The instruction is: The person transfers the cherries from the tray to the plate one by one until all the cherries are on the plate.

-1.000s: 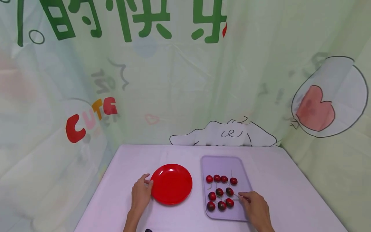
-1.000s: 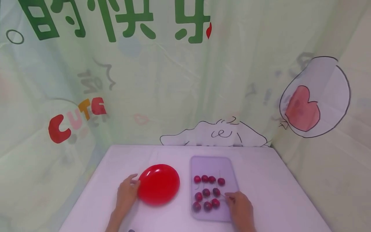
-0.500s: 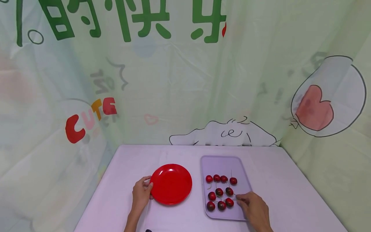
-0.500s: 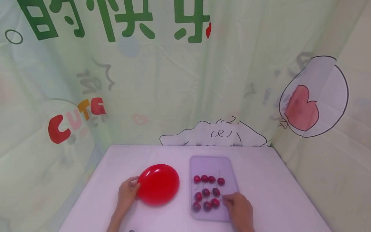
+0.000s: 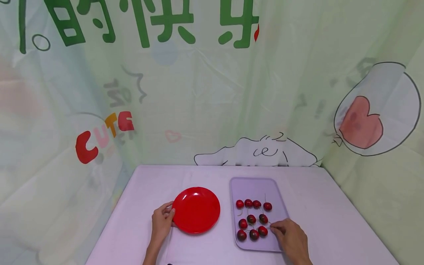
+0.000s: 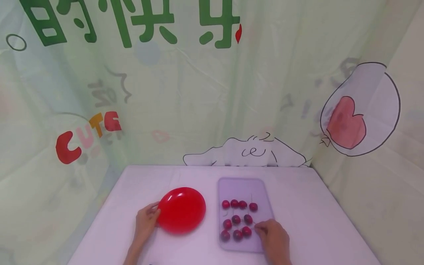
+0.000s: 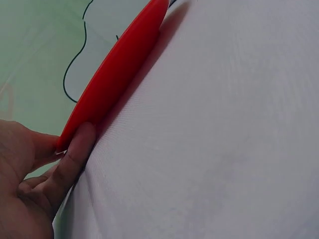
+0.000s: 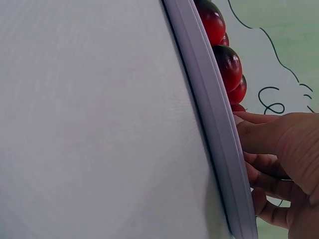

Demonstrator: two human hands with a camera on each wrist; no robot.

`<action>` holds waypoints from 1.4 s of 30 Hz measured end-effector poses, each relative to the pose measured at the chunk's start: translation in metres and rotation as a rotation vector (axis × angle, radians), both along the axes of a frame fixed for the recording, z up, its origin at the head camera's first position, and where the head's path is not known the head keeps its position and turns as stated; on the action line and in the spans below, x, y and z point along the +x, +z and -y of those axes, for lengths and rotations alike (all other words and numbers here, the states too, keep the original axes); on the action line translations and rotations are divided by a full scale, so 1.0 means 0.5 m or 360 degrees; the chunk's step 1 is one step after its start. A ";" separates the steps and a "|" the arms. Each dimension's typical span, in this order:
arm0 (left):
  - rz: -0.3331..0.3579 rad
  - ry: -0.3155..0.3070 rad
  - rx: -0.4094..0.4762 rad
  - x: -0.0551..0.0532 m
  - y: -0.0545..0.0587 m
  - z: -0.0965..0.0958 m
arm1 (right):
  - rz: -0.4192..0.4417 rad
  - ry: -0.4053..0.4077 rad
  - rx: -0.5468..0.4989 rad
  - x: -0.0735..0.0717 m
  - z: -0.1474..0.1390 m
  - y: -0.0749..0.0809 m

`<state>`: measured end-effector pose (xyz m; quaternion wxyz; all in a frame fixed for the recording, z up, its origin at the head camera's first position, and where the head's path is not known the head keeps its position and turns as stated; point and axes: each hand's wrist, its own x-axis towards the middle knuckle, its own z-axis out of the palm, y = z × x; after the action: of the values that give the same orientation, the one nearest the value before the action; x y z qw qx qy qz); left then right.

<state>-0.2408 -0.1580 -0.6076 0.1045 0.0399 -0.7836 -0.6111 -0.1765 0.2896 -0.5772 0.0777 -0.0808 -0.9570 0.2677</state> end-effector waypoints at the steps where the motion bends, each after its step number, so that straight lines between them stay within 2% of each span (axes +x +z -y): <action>1: -0.0003 -0.0005 0.0006 0.000 -0.001 0.000 | -0.0004 -0.0001 -0.0012 0.001 0.000 0.001; 11: -0.0005 -0.0006 0.0063 0.001 -0.009 0.000 | -0.0052 -0.0006 -0.0252 0.002 0.004 0.018; 22: -0.0009 -0.0005 0.0081 0.006 -0.013 0.000 | -0.0183 -0.0097 -0.0388 -0.002 0.001 -0.004; 27: -0.0019 -0.0006 0.0091 0.004 -0.014 0.000 | -0.0281 -0.0181 -0.0554 0.000 -0.002 -0.009; 30: -0.0026 -0.0001 0.0086 0.002 -0.016 0.002 | -0.0232 -0.0250 -0.0697 -0.001 -0.004 -0.010; 34: -0.0046 0.0006 0.0067 0.001 -0.022 0.004 | -0.0139 -0.0267 -0.0861 -0.001 -0.004 -0.006; 42: -0.0103 0.0001 0.0066 0.001 -0.023 0.005 | -0.0064 -0.0329 -0.1090 0.002 -0.003 -0.001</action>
<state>-0.2405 -0.1602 -0.6192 0.1294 0.0225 -0.7669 -0.6282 -0.1752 0.2911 -0.5777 0.0917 -0.1932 -0.7967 0.5652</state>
